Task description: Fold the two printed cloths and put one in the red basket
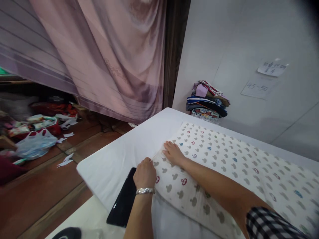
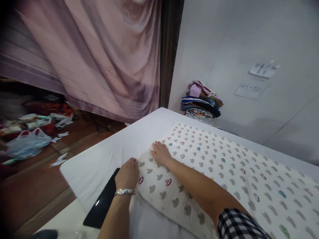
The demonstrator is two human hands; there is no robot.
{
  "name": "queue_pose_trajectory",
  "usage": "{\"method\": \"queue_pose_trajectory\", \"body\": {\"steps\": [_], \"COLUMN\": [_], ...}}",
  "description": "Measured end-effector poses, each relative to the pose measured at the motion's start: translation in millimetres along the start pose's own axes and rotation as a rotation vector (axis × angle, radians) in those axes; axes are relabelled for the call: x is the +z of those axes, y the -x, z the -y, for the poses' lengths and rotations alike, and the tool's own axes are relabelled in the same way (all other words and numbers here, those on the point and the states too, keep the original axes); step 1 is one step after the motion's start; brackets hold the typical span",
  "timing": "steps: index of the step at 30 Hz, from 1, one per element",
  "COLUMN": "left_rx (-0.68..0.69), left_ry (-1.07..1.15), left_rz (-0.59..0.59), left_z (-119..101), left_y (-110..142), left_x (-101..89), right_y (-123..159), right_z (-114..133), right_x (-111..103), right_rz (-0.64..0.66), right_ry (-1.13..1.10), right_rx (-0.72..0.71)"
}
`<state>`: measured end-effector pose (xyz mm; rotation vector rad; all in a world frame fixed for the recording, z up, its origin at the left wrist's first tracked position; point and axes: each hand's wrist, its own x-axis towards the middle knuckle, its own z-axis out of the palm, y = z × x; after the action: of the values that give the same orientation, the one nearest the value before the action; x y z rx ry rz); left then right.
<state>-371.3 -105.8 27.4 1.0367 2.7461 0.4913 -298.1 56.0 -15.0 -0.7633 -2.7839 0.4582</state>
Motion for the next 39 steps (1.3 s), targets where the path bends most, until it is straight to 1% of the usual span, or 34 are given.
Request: {"method": "queue_pose_trajectory", "body": {"steps": [3, 4, 7, 10, 12, 15, 19, 23, 27, 31, 33, 36, 39], "left_rx": [0.005, 0.006, 0.009, 0.014, 0.012, 0.009, 0.021, 0.011, 0.006, 0.001, 0.002, -0.001, 0.001], "left_ry": [-0.002, -0.001, -0.001, -0.004, -0.005, -0.002, 0.008, 0.007, 0.004, 0.002, 0.005, 0.005, 0.002], "left_rz": [-0.003, -0.005, -0.009, -0.01, -0.005, -0.004, -0.018, -0.017, -0.001, -0.002, 0.001, -0.002, -0.009], "left_z": [1.4, 1.9, 2.5, 2.1, 1.7, 1.5, 1.8, 1.7, 1.0, -0.2, -0.6, -0.4, 0.8], "left_y": [-0.7, -1.0, -1.7, -1.7, -1.4, -1.2, -0.9, -0.8, -1.4, -1.4, -1.4, -1.6, -1.7], "left_x": [1.5, 2.0, 2.7, 1.9, 1.3, 1.3, 2.2, 1.6, 0.5, 0.1, 0.4, 1.2, 1.8], "right_y": [-7.1, -8.5, -9.9, -10.7, -12.9, -16.6, -19.8, -25.9, -33.6, -36.0, -36.8, -40.2, -43.4], "right_z": [-8.9, -9.4, -3.4, 2.6, 0.7, -8.5, -16.0, -13.6, -12.5, -14.8, -15.0, -13.1, -10.1], "right_x": [-10.0, -11.6, -9.2, -2.3, -0.8, -5.2, -15.4, -22.4, -26.1, -25.9, -23.6, -18.1, -13.2], "right_rz": [-0.069, -0.071, -0.021, -0.017, -0.036, -0.045, 0.024, 0.075, 0.1, 0.096, 0.065, 0.019, 0.026], "right_ry": [-0.018, -0.005, 0.053, 0.059, 0.019, -0.001, 0.11, 0.252, 0.32, 0.324, 0.315, 0.283, 0.254], "right_rx": [-0.036, -0.051, -0.121, -0.153, -0.155, -0.152, -0.227, -0.268, -0.319, -0.34, -0.342, -0.316, -0.277]}}
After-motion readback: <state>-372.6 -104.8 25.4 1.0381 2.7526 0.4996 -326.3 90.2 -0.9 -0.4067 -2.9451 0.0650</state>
